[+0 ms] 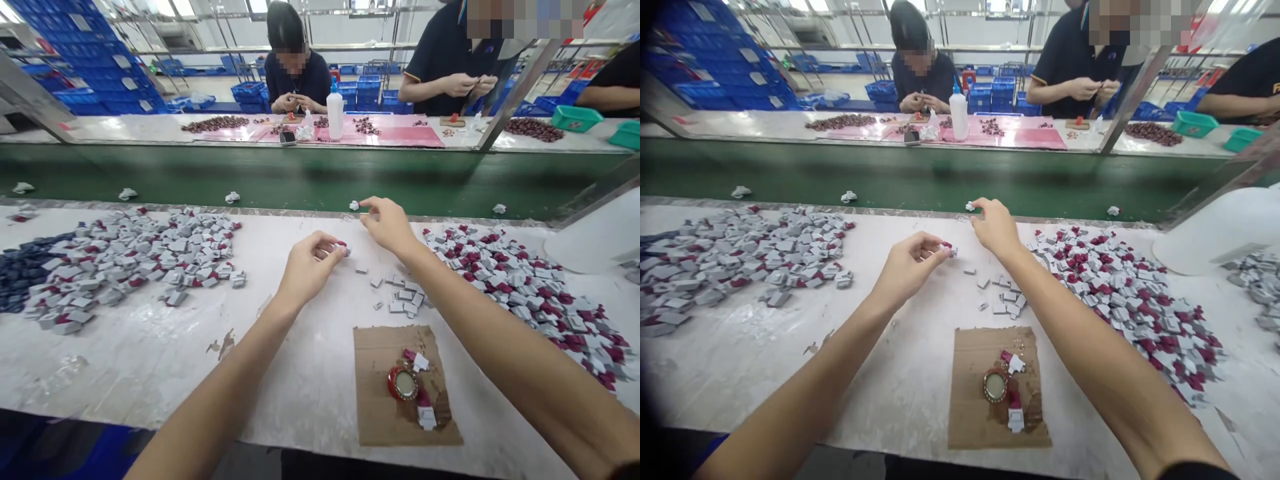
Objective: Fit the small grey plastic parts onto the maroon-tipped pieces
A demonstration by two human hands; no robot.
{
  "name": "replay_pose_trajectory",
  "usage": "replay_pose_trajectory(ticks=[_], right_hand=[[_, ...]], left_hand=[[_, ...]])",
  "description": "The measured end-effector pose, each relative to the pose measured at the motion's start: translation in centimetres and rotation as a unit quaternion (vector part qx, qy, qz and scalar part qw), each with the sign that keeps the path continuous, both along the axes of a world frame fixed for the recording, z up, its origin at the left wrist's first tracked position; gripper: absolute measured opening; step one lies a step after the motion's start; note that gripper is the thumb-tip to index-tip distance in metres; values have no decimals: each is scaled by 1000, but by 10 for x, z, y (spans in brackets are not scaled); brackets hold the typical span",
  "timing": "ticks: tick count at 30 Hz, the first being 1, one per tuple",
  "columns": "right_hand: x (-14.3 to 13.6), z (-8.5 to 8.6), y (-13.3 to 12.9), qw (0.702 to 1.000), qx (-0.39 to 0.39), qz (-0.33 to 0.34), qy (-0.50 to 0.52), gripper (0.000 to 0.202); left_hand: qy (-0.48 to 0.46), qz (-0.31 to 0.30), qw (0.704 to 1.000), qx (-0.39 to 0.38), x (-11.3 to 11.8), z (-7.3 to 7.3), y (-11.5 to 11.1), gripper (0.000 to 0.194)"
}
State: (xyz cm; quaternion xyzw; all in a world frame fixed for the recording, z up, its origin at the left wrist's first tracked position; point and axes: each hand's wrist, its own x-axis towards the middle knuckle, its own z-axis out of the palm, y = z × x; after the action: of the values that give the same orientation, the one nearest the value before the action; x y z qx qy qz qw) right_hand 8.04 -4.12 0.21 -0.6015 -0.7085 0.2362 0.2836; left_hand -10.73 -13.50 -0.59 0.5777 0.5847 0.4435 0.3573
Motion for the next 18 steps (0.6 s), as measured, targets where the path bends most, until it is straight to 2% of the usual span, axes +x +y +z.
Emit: replay_pose_trajectory(ticks=[2, 4, 6, 8, 11, 14, 18], right_hand=[[-24, -6, 39, 999, -10, 5, -36, 36], [-41, -12, 66, 997, -24, 11, -66, 39], [-46, -15, 81, 995, -31, 11, -89, 38], [-37, -15, 88, 994, -29, 0, -109, 37], [5, -10, 91, 988, -20, -46, -148, 36], [70, -1, 91, 971, -20, -137, -193, 37], [157, 6, 85, 941, -44, -259, -214, 35]], left_hand=[[21, 23, 1000, -5, -3, -6, 21, 17], [35, 32, 999, -13, -5, -10, 41, 16], [52, 46, 997, -17, -6, -12, 64, 13], [72, 65, 995, -15, -5, -11, 88, 8], [104, 91, 990, -14, 0, -7, 127, 7], [142, 104, 984, -22, 7, -5, 158, 11], [203, 113, 972, -41, 11, -10, 177, 6]])
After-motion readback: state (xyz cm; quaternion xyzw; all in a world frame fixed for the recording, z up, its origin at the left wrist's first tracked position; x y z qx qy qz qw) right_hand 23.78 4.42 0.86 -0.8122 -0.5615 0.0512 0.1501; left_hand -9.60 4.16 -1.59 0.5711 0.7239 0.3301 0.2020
